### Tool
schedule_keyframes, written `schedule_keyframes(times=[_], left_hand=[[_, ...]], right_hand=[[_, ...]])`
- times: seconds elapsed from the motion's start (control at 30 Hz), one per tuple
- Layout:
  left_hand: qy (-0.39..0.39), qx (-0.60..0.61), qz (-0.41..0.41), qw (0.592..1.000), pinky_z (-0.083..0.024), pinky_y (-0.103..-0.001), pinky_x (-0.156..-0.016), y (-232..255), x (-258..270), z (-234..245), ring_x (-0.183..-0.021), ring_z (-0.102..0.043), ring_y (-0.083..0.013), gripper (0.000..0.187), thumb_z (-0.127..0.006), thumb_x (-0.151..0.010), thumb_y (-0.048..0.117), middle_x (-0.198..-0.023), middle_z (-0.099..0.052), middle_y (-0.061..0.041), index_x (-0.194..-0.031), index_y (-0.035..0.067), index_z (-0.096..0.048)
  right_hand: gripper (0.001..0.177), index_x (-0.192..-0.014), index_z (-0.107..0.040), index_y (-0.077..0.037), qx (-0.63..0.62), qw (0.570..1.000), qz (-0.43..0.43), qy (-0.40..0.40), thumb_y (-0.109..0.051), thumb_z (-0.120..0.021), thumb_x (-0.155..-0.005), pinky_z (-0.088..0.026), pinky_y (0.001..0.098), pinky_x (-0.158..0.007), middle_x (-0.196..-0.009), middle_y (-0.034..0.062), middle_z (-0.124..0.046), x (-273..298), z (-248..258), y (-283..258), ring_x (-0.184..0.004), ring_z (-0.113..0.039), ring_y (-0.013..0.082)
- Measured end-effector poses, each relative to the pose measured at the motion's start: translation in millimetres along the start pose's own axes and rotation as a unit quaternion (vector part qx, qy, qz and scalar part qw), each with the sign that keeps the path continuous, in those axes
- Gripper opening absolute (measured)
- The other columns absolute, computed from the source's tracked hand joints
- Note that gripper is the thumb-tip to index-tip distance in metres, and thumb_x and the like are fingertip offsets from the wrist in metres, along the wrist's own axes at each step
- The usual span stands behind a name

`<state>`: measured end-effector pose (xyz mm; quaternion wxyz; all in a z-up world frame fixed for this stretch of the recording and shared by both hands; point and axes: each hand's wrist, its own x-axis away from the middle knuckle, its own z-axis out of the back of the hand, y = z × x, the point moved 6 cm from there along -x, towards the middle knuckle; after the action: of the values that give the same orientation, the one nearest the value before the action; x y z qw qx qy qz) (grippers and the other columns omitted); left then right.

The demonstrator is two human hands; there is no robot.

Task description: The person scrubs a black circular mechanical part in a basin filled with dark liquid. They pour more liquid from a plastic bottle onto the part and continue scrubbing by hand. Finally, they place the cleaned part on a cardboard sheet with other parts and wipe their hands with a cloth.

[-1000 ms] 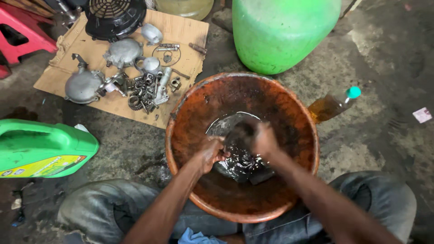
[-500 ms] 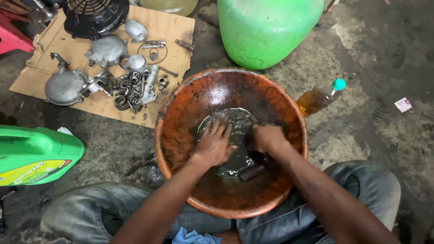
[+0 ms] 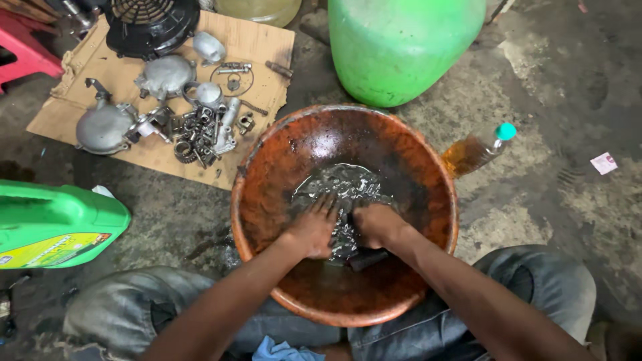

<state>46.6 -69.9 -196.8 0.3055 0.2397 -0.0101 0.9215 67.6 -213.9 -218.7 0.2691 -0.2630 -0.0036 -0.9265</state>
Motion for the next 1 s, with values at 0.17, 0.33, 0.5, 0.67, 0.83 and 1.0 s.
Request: schedule_keyframes(times=[0.17, 0.33, 0.5, 0.67, 0.83, 1.0], left_hand=[[-0.096, 0.069, 0.054, 0.992, -0.055, -0.045, -0.104, -5.9, 21.9, -15.7, -0.120, -0.069, -0.0366, 0.042, -0.073, -0.081, 0.023, -0.126, -0.072, -0.022, -0.119, 0.004, -0.074], [0.104, 0.063, -0.029, 0.992, -0.060, -0.048, -0.084, -12.4, 30.9, -8.9, -0.093, -0.073, -0.0389, 0.011, -0.071, -0.083, 0.015, -0.096, -0.074, -0.020, -0.088, 0.008, -0.078], [0.063, 0.063, 0.015, 0.996, -0.049, -0.047, -0.105, -25.6, 21.2, -2.2, -0.122, -0.060, -0.0393, 0.047, -0.073, -0.081, 0.030, -0.127, -0.063, -0.024, -0.119, 0.003, -0.067], [-0.002, 0.026, 0.012, 1.000, -0.006, -0.051, -0.127, -18.6, 5.6, 18.6, -0.157, -0.005, -0.0374, 0.137, -0.085, -0.066, 0.066, -0.169, -0.005, -0.022, -0.160, 0.002, -0.009], [-0.034, 0.058, 0.033, 0.997, -0.001, -0.051, -0.127, -17.0, -22.1, 18.7, -0.158, 0.001, -0.0360, 0.147, -0.086, -0.060, 0.073, -0.168, -0.002, -0.019, -0.160, 0.002, -0.003], [0.054, 0.100, -0.002, 0.993, -0.013, -0.045, -0.128, -22.8, -24.2, 13.3, -0.156, -0.010, -0.0380, 0.132, -0.089, -0.068, 0.055, -0.169, -0.007, -0.022, -0.161, 0.001, -0.011]], right_hand=[[0.018, -0.106, -0.068, -0.009, 0.040, 0.999, -0.011, 0.014, -0.012, -0.061, -0.090, -0.061, 0.0481, -0.073, -0.086, 0.0189, -0.072, 11.8, -20.8, -13.5, -0.084, -0.074, 0.0385], [0.019, -0.098, -0.069, -0.013, 0.003, 0.998, -0.012, 0.054, -0.015, -0.071, -0.078, -0.058, 0.0472, -0.081, -0.089, 0.0157, -0.074, 18.9, -19.3, -18.1, -0.090, -0.073, 0.0367], [0.039, -0.112, -0.068, -0.013, -0.019, 0.994, -0.034, 0.104, -0.025, -0.077, -0.077, -0.057, 0.0488, -0.089, -0.114, 0.0181, -0.073, 25.3, 8.6, -20.9, -0.101, -0.071, 0.0383], [0.131, -0.160, -0.006, -0.011, -0.030, 0.996, -0.006, 0.087, -0.032, -0.091, -0.062, -0.036, 0.0575, -0.108, -0.161, 0.0334, -0.016, 20.5, 38.8, -24.6, -0.129, -0.050, 0.0462], [0.136, -0.160, 0.001, -0.006, -0.023, 0.999, -0.014, 0.035, -0.037, -0.091, -0.065, -0.024, 0.0507, -0.119, -0.160, 0.0278, -0.029, 12.7, 59.8, -21.1, -0.143, -0.040, 0.0433], [0.122, -0.166, 0.003, -0.005, -0.060, 0.995, -0.069, -0.043, -0.030, -0.079, -0.079, -0.051, 0.0444, -0.105, -0.143, 0.0257, -0.056, 3.4, 30.1, -7.3, -0.123, -0.063, 0.0403]])
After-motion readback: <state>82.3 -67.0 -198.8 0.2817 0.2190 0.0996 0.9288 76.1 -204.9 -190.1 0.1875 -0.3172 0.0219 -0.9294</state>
